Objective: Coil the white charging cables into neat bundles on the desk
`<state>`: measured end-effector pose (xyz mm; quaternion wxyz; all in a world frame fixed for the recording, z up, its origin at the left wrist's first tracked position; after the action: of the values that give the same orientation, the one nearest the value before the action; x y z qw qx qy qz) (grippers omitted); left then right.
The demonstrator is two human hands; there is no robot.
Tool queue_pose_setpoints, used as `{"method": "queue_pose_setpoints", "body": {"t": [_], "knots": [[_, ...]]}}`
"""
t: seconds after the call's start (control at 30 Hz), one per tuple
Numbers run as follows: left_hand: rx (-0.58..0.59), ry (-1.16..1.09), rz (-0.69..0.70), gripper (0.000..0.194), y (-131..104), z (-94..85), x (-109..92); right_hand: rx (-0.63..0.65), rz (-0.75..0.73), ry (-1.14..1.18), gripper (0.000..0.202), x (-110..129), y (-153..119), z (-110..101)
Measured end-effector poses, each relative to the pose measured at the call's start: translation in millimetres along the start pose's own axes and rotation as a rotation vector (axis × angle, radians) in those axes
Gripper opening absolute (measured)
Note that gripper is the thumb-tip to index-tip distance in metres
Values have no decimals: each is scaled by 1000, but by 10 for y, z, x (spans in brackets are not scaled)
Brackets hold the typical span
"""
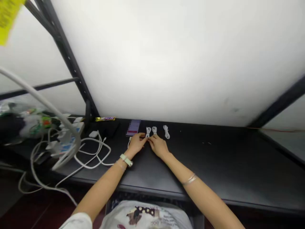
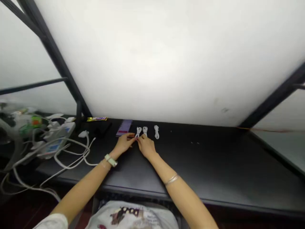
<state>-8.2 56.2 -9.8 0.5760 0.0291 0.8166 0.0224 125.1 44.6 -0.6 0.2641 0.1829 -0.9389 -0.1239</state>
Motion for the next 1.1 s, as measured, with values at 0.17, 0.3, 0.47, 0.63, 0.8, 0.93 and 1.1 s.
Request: {"method": "queue_pose_setpoints", "body": {"t": [0.17,0.3,0.47,0.63,0.8,0.93,1.1], "knots": [[-22,73,59,24,8,-25,-9,-109,174,-25,27,-155,18,-233],[-31,92,71,22,1,-25,-21,-215,453,-39,42,-533,17,-456],[20,44,62,20,-26,28,-63,-101,626,31,33,-872,38,-459],[122,-63,53,27,-34,119,-94,-30,640,210,23,-886,52,-376],[197,-198,67,38,-46,189,-139,38,500,497,27,-624,44,-222],[198,-256,80,40,-35,197,-143,154,372,684,31,-362,-3,-106],[229,-270,108,36,-17,214,-130,293,273,783,32,-222,-60,-108]]}}
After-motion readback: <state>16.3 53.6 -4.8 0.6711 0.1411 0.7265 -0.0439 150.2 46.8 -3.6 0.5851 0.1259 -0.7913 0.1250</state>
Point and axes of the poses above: each hand's wrist, its own y-axis towards the middle knuckle, its own z-axis out of the palm, x = y × z, the point moved 5 cm from there along y, towards the middle knuckle, and after that the axes turned 3 degrees about z, right-handed, at the moved point
